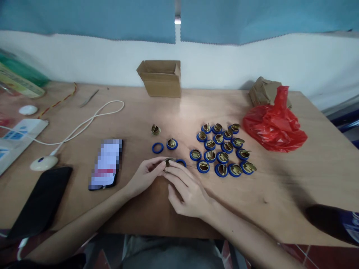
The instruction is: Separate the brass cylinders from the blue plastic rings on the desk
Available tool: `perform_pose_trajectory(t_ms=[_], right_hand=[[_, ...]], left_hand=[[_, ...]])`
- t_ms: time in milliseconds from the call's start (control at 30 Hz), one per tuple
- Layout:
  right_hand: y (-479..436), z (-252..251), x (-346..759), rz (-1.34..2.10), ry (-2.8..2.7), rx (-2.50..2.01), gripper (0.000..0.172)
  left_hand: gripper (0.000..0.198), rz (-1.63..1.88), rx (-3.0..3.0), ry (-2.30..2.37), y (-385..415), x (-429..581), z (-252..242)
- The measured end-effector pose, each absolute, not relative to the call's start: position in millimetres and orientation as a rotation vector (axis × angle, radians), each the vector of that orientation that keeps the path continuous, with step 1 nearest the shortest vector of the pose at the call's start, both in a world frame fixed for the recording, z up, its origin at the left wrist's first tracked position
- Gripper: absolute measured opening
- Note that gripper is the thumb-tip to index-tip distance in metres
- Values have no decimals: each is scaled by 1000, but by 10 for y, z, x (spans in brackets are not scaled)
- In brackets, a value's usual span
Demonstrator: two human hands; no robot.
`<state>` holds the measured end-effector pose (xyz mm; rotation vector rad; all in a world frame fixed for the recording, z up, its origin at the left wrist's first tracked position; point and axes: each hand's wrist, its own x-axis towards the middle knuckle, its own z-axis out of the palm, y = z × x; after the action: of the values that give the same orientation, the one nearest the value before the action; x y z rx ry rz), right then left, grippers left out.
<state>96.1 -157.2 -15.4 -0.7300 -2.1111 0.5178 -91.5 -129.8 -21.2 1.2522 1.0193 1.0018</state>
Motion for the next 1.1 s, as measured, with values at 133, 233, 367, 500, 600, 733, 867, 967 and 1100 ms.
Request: perform_pose_trajectory(t_ms=[133, 233, 367, 500, 600, 733, 867, 967, 1100], right_hand=[[-1546, -99, 998, 430, -2021, -807, 49], [-1518, -56, 1015, 409, -1944, -920, 39], [-1493, -44, 1017, 454, -1909, -1029, 29], [-1488, -63, 1016, 466, -1912, -1059, 26], [-1490, -82, 1016, 483, -1923, -1064, 26], [-1497, -90, 1009, 509, -1942, -1063, 26], [-1501, -88, 1002, 519, -1949, -1057, 25], [-1501, -101, 1003, 532, -1969, -1089, 23], [-1498, -139, 1002, 548, -2020, -1136, 21]], left_hand=[[32, 1042, 1171, 969, -1269, -958, -267], [29, 1082, 1207, 966, -1273, -977, -319], [35, 1134, 1554, 1190, -1304, -1036, -394], [40, 1186, 2028, 1338, -1292, -1137, -453], [33, 1192, 2192, 1361, -1253, -1183, -452], [28, 1145, 2221, 1384, -1199, -1229, -414], [25, 1214, 2218, 1521, -1112, -1371, -399], [26, 1250, 2205, 1738, -1017, -1525, -414], [22, 1190, 2107, 1972, -903, -1666, -453]])
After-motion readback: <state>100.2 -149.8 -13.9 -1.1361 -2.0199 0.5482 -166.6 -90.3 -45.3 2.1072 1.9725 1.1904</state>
